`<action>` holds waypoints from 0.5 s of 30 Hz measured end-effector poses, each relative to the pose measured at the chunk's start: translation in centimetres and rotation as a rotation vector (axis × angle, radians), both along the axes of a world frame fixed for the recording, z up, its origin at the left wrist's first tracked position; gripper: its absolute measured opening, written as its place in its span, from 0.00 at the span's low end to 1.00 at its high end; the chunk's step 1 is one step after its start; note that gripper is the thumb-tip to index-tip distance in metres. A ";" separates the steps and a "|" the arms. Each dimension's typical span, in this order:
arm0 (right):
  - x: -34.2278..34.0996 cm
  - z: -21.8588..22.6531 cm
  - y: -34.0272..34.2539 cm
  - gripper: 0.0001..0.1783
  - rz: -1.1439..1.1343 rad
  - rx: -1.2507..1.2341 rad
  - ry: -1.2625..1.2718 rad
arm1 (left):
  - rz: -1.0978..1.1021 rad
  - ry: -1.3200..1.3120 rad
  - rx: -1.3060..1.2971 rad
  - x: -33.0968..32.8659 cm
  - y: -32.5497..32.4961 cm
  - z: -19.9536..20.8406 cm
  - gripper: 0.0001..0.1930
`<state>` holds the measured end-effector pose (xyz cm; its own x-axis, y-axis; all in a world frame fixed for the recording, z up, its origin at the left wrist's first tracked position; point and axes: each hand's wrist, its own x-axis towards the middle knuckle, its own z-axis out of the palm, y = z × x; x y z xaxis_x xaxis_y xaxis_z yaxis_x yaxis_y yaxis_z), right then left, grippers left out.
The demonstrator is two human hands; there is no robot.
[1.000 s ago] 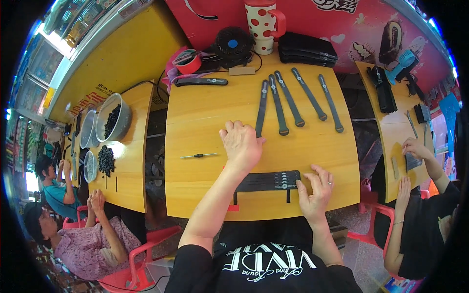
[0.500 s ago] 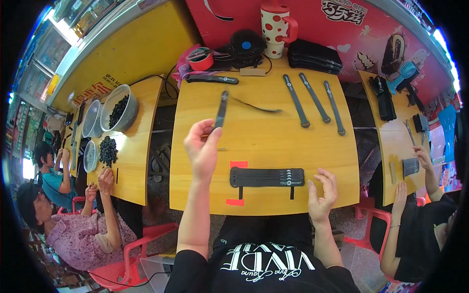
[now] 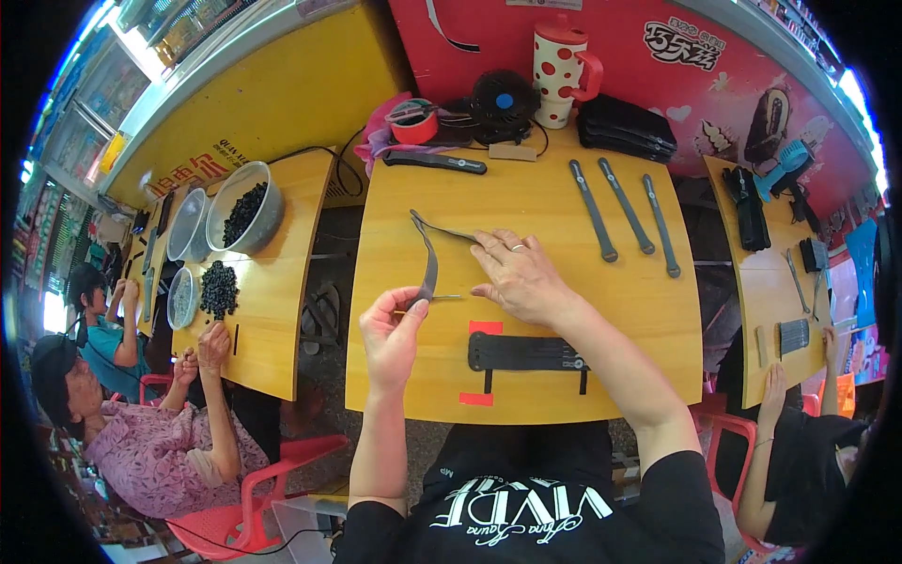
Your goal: Assembling small components onto flexible straps using a manual jig.
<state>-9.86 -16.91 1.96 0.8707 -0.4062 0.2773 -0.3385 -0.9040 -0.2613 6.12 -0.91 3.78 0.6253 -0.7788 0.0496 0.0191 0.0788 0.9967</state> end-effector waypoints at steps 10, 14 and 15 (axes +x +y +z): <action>0.3 -2.0 -0.1 0.36 -0.085 0.027 0.090 | 0.372 -0.458 0.125 7.6 4.5 1.9 0.05; 0.9 -2.1 0.1 0.37 -0.097 0.067 0.083 | 0.673 -0.652 0.158 15.2 13.5 5.0 0.04; 1.0 -2.3 0.3 0.37 -0.108 0.061 0.087 | 0.695 -0.599 0.128 15.3 15.3 6.0 0.03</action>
